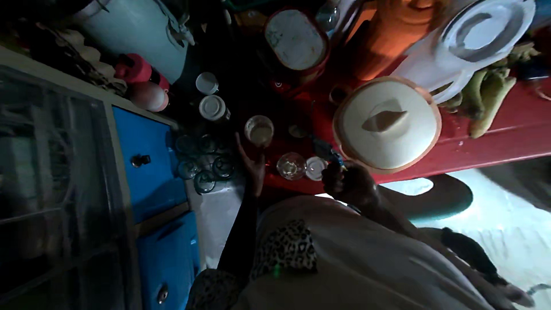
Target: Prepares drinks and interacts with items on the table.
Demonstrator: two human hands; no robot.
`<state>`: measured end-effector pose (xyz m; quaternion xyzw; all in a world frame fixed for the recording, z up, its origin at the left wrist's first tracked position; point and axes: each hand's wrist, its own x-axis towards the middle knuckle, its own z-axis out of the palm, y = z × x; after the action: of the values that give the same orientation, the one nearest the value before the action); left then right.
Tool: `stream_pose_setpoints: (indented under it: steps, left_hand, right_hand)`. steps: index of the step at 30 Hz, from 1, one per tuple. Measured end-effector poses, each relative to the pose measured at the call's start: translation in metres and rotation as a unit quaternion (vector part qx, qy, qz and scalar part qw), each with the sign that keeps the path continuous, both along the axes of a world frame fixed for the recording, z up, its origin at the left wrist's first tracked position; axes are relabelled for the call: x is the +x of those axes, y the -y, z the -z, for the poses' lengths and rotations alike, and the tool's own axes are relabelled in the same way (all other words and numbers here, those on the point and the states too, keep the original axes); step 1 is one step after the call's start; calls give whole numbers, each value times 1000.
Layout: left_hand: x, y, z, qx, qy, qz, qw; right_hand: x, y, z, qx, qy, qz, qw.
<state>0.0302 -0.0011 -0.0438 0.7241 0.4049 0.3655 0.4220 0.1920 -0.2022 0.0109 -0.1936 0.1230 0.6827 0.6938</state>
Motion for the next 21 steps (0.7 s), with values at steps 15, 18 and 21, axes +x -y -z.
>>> stream_pose_setpoints:
  steps: [15,18,21]
  left_hand:
    - [44,1,-49,67,28,324,943]
    - [44,-1,-46,77,-3,301,951]
    - [45,-3,-49,66,-74,329,939]
  right_hand:
    - [16,-2,27,-150,430,-139,879]
    - [11,17,36,-242,704,-249,619]
    - [2,26,53,-244,827,-268,429]
